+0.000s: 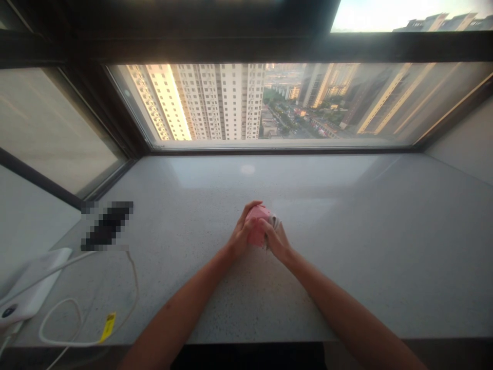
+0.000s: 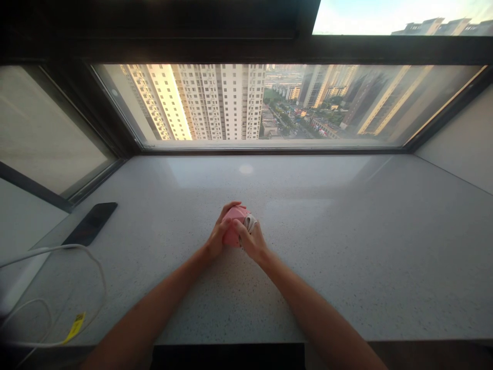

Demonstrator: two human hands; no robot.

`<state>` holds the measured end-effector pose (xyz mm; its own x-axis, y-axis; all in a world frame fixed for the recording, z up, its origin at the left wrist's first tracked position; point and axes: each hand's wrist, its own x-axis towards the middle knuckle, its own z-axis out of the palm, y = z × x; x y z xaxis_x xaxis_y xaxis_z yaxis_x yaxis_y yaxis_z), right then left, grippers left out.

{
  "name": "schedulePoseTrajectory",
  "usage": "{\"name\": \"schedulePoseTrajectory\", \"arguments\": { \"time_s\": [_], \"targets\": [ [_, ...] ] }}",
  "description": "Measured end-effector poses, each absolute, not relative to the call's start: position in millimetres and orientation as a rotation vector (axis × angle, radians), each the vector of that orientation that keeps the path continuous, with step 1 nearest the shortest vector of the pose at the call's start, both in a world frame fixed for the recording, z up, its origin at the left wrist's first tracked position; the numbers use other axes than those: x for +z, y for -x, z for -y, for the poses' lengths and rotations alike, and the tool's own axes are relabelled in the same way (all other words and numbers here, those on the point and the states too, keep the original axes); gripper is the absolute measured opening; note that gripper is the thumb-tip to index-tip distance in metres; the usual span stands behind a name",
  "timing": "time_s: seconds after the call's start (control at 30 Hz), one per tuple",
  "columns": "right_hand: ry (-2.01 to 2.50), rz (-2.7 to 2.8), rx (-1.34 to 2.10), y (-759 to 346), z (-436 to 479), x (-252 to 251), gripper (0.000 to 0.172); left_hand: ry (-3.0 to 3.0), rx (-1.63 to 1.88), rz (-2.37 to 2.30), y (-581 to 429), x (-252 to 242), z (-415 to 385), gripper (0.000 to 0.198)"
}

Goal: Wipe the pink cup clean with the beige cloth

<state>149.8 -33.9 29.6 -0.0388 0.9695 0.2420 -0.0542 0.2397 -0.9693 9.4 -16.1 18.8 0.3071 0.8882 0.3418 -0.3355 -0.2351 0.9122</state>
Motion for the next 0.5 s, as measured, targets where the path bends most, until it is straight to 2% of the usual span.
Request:
{"name": "schedulePoseTrajectory", "arguments": {
  "time_s": [0.1, 0.2, 0.33, 0.5],
  "targets": [
    [0.967, 1.604, 0.92, -154.1, 36.0, 28.4, 0.044, -1.26, 1.246, -0.513, -9.6, 18.8, 13.1, 0.06],
    [0.996, 1.665, 0.879, -155.0, 36.6, 28.1, 0.044, -1.249, 1.248, -0.507, -8.5, 17.9, 10.6, 0.058],
    [0.971, 1.34, 1.183, -150.9, 33.8, 34.8, 0.035, -1.379, 1.267, -0.571, -5.9, 14.5, 8.7, 0.067],
    [0.932, 0.73, 1.506, -149.9, 26.0, 50.3, 0.04, -1.845, 1.371, -0.571, -3.7, 13.3, 9.9, 0.084]
  ]
}}
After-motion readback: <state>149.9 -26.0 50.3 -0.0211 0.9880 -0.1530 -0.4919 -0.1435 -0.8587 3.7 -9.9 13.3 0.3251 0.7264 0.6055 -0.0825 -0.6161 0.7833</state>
